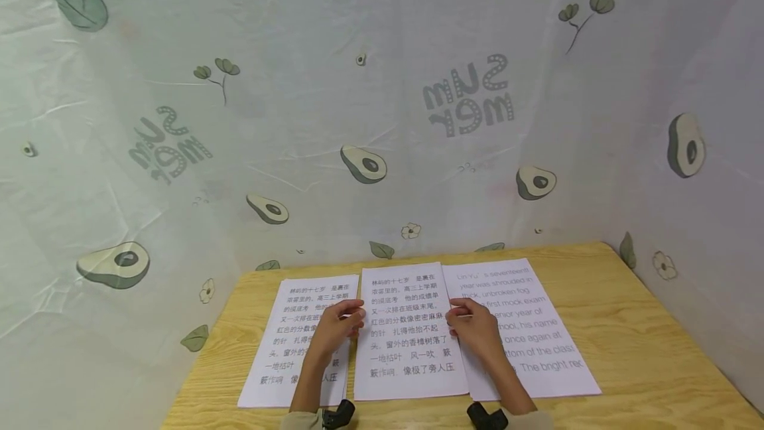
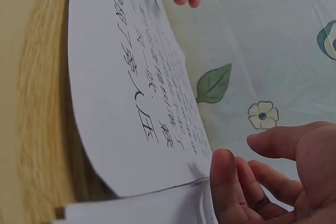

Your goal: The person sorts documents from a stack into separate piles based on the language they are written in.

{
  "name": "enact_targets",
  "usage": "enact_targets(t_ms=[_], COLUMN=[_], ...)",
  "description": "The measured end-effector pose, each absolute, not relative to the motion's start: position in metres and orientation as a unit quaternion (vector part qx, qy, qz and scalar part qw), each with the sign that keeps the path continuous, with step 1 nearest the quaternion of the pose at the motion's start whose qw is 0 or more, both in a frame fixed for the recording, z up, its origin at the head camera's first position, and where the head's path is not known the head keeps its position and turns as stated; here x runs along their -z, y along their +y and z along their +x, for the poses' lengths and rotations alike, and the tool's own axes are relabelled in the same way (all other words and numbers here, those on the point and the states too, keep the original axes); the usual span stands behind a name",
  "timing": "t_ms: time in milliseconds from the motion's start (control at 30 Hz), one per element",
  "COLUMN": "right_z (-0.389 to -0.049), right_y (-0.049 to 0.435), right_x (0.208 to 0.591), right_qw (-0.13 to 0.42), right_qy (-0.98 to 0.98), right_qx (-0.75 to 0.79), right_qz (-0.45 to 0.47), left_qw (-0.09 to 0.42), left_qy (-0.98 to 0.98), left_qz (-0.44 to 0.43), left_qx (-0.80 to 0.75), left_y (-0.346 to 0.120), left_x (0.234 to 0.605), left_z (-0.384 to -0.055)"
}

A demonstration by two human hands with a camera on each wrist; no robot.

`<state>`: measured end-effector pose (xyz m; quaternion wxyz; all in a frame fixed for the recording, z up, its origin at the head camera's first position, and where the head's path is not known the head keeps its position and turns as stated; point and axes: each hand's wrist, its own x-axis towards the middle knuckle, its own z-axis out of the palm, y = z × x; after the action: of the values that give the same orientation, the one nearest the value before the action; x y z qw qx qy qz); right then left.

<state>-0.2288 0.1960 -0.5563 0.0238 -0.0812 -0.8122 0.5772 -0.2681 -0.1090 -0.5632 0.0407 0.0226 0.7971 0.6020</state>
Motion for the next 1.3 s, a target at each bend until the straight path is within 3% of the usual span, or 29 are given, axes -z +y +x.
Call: enact_targets(t_ms=[1300], right_z=[-0.232], right_y=[0.199], right_x=[0.564], right_qw=[0.063], right_qy=[-0.922], right_qx=[-0.382], right_qz=[-0.004], left_qw=[0.017], left_qy=[0.887], left_qz=[0.013], left_qx=[-0.462], left_y=[-0.110], left_x=[0.576], left_z=[-0.272])
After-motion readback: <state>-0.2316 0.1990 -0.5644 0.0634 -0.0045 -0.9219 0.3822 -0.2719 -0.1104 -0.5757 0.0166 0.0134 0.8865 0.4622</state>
